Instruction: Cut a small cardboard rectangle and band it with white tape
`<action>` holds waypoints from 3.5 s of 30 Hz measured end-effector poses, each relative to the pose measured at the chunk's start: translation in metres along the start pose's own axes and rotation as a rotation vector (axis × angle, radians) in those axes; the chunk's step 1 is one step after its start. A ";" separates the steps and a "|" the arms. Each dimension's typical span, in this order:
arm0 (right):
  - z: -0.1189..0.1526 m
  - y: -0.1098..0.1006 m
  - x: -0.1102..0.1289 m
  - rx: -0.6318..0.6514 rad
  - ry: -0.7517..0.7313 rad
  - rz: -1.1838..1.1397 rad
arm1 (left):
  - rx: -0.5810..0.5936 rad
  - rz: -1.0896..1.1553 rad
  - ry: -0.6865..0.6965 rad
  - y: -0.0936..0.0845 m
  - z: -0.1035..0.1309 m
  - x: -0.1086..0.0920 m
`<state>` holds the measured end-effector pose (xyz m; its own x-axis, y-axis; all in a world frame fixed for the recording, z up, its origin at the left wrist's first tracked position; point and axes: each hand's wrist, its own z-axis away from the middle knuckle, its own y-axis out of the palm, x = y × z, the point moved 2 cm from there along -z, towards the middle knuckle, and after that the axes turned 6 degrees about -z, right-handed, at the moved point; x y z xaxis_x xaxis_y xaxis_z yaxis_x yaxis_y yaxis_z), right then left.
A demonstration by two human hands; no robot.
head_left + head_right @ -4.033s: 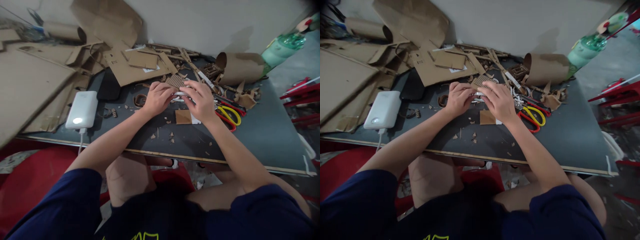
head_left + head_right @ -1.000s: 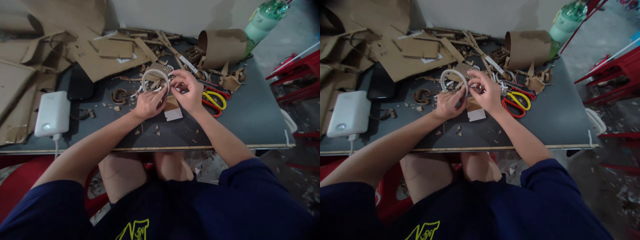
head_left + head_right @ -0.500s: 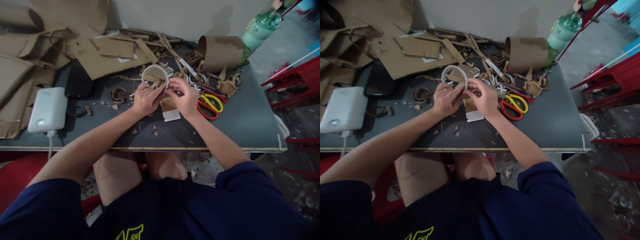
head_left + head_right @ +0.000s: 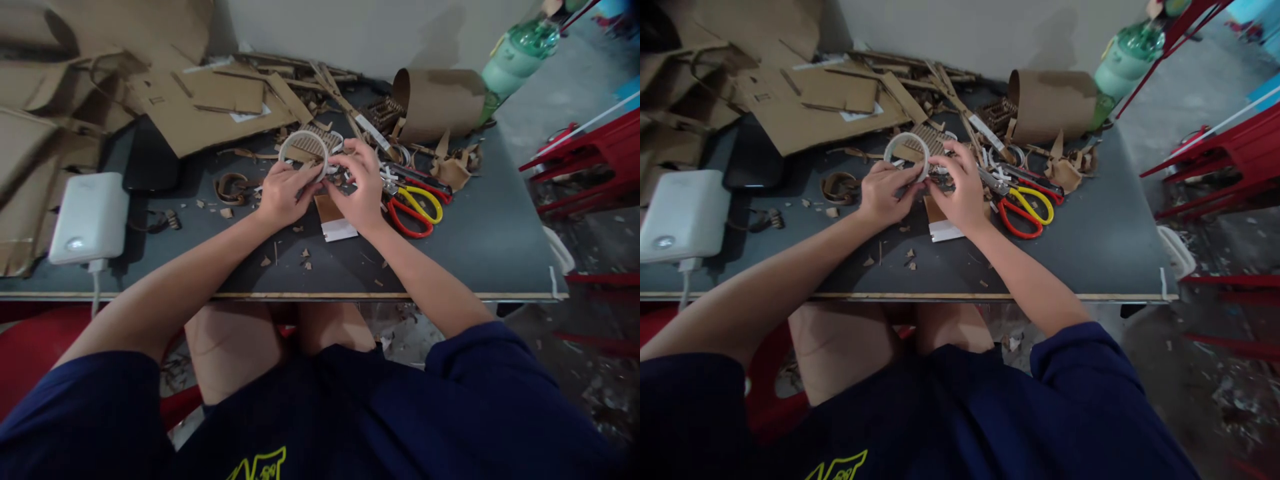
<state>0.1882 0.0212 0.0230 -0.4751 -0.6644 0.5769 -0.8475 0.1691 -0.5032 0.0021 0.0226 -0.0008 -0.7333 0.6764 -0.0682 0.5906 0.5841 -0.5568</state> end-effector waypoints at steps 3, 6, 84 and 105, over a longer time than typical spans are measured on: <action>-0.002 0.006 -0.003 0.060 0.047 -0.040 | 0.037 0.027 -0.048 0.001 0.002 0.005; -0.004 0.008 -0.008 0.094 0.064 -0.091 | 0.086 0.074 -0.111 0.002 0.005 0.008; -0.023 -0.018 -0.014 0.462 0.478 0.137 | 0.292 -0.141 -0.039 -0.010 -0.006 0.011; -0.007 -0.006 0.000 0.235 -0.097 0.209 | 0.318 0.038 -0.151 0.001 -0.009 0.015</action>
<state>0.1916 0.0256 0.0304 -0.5990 -0.7009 0.3873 -0.6509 0.1444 -0.7453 -0.0055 0.0373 0.0047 -0.7683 0.6074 -0.2018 0.5011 0.3747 -0.7801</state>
